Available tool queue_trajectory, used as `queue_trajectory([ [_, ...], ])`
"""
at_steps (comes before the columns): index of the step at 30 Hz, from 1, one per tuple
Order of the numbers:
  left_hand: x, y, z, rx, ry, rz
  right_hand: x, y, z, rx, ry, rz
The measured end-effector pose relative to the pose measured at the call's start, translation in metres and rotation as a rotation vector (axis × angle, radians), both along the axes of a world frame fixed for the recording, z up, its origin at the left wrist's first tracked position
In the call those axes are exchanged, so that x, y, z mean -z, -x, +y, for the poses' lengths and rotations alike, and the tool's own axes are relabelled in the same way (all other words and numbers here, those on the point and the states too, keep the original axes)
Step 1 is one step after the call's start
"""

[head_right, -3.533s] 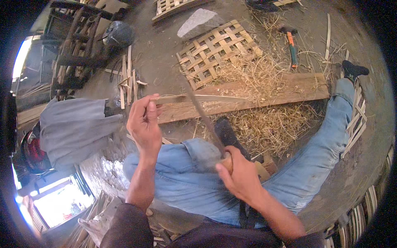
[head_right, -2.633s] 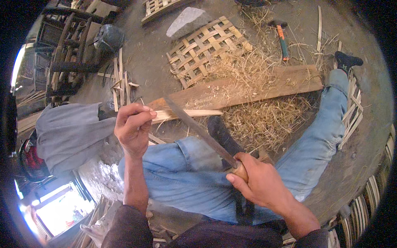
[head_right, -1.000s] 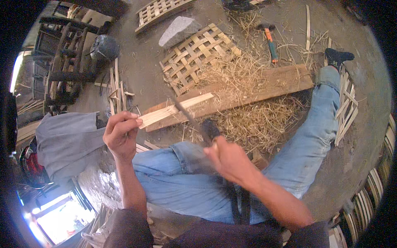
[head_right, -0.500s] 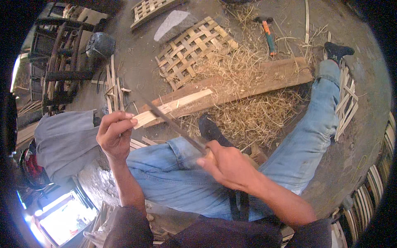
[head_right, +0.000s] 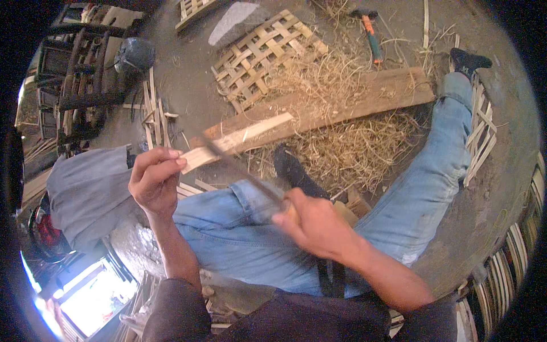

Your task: The person sits on the floor and uses a hand saw to shape a small wooden stick. The person holds the stick in one hand and saws along its length, rotating it to work different sides. Wood shavings accumulate on the floor as the stick is gradually thinned and tapered.

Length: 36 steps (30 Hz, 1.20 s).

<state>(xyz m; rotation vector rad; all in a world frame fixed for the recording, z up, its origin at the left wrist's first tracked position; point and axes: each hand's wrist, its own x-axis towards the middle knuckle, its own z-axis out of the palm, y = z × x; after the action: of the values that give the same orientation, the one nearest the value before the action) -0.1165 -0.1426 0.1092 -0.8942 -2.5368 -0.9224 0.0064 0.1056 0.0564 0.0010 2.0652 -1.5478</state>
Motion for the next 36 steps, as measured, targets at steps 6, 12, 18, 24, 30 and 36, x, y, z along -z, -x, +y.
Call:
queue_trajectory([
  [6,-0.004,-0.005,-0.002,0.009,0.009,-0.033,-0.007,0.000,0.002,-0.014,-0.056,-0.005],
  [12,-0.001,0.010,0.006,0.051,0.010,0.029,0.013,0.018,0.016,-0.016,-0.133,0.011],
  [18,-0.002,0.008,0.002,0.072,-0.050,-0.023,0.005,0.020,0.016,-0.032,-0.100,-0.008],
  [24,-0.004,0.005,0.000,0.046,-0.019,-0.023,0.012,0.017,0.015,-0.002,-0.124,-0.069],
  [30,0.003,-0.001,-0.001,-0.120,0.011,-0.012,0.009,0.021,0.006,0.023,-0.176,0.041],
  [36,0.008,-0.001,0.016,-0.295,-0.283,-0.186,-0.004,0.023,-0.002,0.204,-0.088,0.029],
])
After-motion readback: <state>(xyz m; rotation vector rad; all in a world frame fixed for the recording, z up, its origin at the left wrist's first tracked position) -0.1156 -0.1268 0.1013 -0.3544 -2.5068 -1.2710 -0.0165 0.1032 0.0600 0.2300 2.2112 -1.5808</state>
